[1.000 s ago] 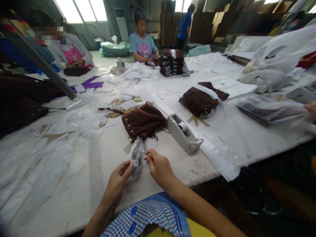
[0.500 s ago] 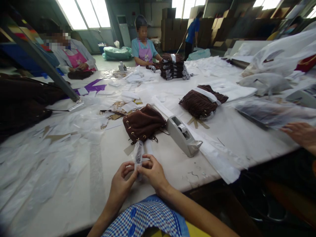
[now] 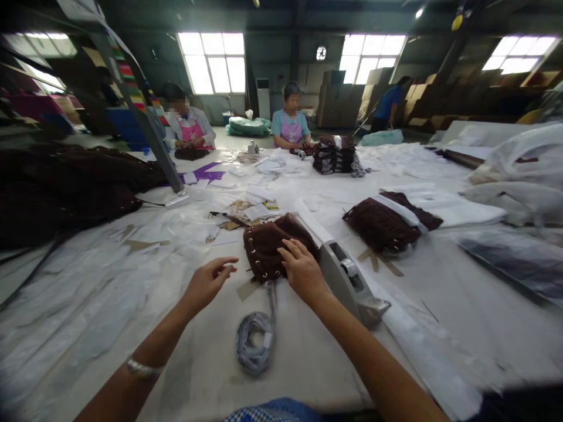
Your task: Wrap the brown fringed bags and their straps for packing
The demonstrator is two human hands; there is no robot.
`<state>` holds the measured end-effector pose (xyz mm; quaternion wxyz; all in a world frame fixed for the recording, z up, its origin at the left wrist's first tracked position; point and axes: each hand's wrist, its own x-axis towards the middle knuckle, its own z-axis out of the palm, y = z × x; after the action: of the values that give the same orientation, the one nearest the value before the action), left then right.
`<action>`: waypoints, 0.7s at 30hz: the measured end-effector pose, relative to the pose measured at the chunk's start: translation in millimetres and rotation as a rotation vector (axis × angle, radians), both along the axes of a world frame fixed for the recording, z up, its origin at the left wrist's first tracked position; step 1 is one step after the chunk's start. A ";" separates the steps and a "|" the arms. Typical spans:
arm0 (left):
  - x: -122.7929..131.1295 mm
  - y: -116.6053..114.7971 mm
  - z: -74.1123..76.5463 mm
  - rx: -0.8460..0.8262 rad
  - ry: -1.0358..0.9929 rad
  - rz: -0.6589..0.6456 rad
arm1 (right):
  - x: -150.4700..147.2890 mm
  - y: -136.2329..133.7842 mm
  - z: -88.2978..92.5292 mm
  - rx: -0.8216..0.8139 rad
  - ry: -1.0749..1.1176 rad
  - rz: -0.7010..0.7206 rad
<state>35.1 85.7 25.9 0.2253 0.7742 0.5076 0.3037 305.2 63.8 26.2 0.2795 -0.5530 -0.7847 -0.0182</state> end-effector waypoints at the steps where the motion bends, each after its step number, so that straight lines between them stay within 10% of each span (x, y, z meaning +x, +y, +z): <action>1: 0.6 26.5 -2.1 0.038 0.044 0.024 | 0.2 11.2 0.3 -0.031 -0.080 0.019; 6: 14.8 141.8 -10.0 0.144 0.237 0.025 | 3.2 43.0 -1.3 -0.225 -0.342 0.022; 11: 27.8 199.5 -17.1 0.133 0.460 -0.137 | 17.0 53.6 1.2 -0.342 -0.418 0.038; 16: 7.7 207.1 0.6 0.112 0.580 -0.220 | 33.5 66.9 3.4 -0.436 -0.437 -0.070; 21: -64.0 165.8 36.4 0.016 0.584 -0.194 | 46.8 78.2 -2.0 -0.515 -0.476 -0.201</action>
<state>-28.9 251.6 62.4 0.0918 0.8754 0.4720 0.0494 351.9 142.0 24.2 -0.0628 -0.6600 -0.7482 0.0245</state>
